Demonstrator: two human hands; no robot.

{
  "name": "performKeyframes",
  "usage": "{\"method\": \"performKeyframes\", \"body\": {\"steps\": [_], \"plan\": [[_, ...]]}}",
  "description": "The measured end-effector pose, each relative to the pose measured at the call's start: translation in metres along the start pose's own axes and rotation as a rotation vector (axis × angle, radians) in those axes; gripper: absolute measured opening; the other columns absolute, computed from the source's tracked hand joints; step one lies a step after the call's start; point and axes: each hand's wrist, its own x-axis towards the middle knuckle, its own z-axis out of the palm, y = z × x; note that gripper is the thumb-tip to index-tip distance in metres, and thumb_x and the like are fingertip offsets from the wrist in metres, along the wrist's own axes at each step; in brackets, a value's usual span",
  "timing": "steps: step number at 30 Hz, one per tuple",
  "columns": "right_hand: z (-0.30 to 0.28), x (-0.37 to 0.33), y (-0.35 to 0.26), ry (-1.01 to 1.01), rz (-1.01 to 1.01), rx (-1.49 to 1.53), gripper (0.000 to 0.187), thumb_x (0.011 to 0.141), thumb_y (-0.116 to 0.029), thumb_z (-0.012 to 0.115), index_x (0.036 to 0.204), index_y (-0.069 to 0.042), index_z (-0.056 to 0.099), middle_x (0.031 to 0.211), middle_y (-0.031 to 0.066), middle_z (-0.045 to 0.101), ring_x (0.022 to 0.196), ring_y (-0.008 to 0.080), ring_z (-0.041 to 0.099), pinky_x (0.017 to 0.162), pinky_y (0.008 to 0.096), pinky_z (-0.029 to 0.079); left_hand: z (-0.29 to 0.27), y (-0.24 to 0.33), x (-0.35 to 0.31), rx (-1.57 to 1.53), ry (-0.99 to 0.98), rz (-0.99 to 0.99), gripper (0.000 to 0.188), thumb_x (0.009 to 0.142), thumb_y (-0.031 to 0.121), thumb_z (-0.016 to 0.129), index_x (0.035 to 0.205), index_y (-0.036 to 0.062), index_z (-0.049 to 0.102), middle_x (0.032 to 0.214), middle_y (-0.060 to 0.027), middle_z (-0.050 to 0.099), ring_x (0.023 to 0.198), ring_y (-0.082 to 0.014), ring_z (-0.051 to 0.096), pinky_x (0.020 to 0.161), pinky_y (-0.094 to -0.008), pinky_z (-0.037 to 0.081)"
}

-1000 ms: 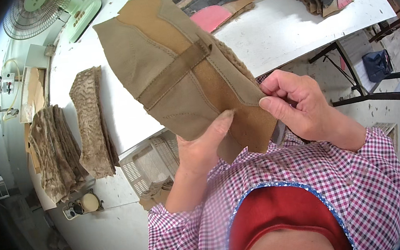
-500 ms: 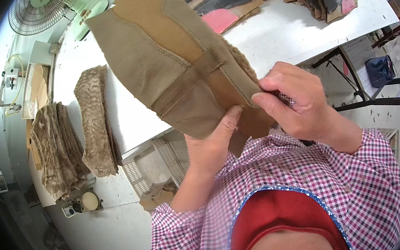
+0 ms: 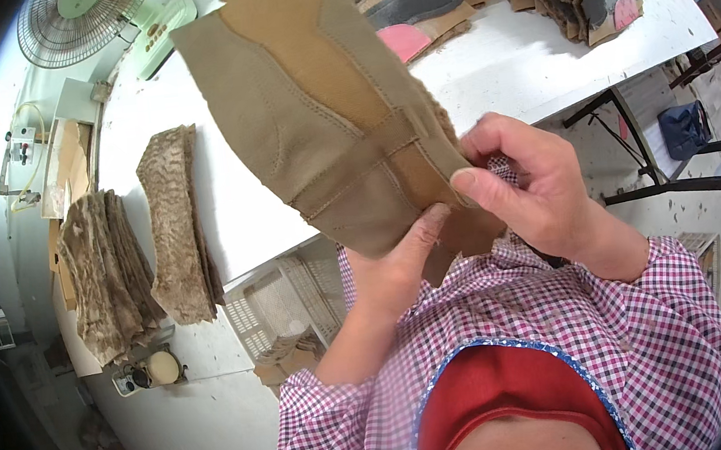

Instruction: The person repeatedly picks up fabric pieces from a table, unfolds them, turns them over, and places them back down. The person handles each piece individually, examining the edges and surfaces before returning them to the pile.

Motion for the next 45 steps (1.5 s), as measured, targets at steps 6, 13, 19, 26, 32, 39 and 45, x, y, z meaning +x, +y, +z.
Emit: {"method": "performKeyframes", "body": {"steps": [6,13,19,26,32,39,45], "plan": [[-0.003,0.000,-0.011,-0.025,0.128,0.040,0.011,0.086,-0.007,0.065,0.090,0.003,0.061,0.079,0.0059,0.062,0.069,0.0094,0.055,0.064,0.0247,0.046,0.001,-0.002,-0.003,0.006,-0.054,-0.042,0.025,0.086,0.007,0.070,0.108,-0.0017,0.063,0.095,-0.0058,0.066,0.079,-0.0129,0.061,0.066,-0.0251,0.050],[0.000,-0.003,-0.002,0.047,0.120,0.167,0.008,0.086,-0.005,0.065,0.089,0.001,0.061,0.076,0.0031,0.061,0.067,0.0071,0.053,0.061,0.0234,0.046,0.005,-0.008,-0.005,0.106,-0.063,-0.026,0.026,0.086,0.007,0.071,0.110,-0.0006,0.063,0.099,-0.0069,0.066,0.085,-0.0150,0.063,0.072,-0.0269,0.052],[0.003,-0.002,0.000,0.130,0.059,0.171,0.007,0.086,-0.004,0.064,0.090,0.001,0.060,0.077,0.0027,0.062,0.068,0.0065,0.054,0.061,0.0222,0.046,0.007,-0.011,-0.009,0.140,-0.115,-0.119,0.025,0.086,0.007,0.070,0.109,-0.0009,0.063,0.101,-0.0073,0.067,0.089,-0.0159,0.063,0.076,-0.0283,0.052],[-0.001,0.009,-0.009,0.149,0.085,0.261,0.009,0.087,-0.004,0.063,0.093,0.003,0.061,0.082,0.0025,0.063,0.073,0.0068,0.056,0.068,0.0219,0.047,0.012,-0.017,-0.011,0.148,-0.165,-0.129,0.025,0.086,0.006,0.070,0.109,-0.0006,0.063,0.101,-0.0065,0.067,0.088,-0.0150,0.063,0.076,-0.0285,0.052],[-0.004,0.024,-0.013,0.193,0.037,0.315,0.012,0.089,-0.006,0.063,0.096,0.003,0.061,0.085,0.0013,0.063,0.076,0.0058,0.057,0.071,0.0211,0.047,0.016,-0.023,-0.014,0.134,-0.196,-0.073,0.024,0.087,0.006,0.070,0.109,0.0002,0.064,0.100,-0.0053,0.067,0.088,-0.0145,0.063,0.076,-0.0282,0.052],[-0.012,0.045,-0.023,0.300,-0.126,0.282,0.014,0.093,-0.009,0.063,0.099,0.003,0.061,0.081,-0.0015,0.061,0.072,0.0016,0.053,0.065,0.0152,0.044,0.014,-0.035,-0.020,0.113,-0.247,-0.151,0.023,0.087,0.007,0.070,0.108,0.0004,0.064,0.100,-0.0050,0.067,0.084,-0.0132,0.062,0.073,-0.0264,0.052],[-0.017,0.052,-0.024,0.247,-0.166,0.375,0.014,0.093,-0.008,0.062,0.104,0.000,0.060,0.081,-0.0022,0.061,0.070,0.0007,0.053,0.059,0.0144,0.043,0.007,-0.037,-0.020,0.035,-0.191,-0.237,0.026,0.086,0.006,0.071,0.109,0.0000,0.063,0.102,-0.0057,0.067,0.088,-0.0149,0.063,0.076,-0.0286,0.052]]}}
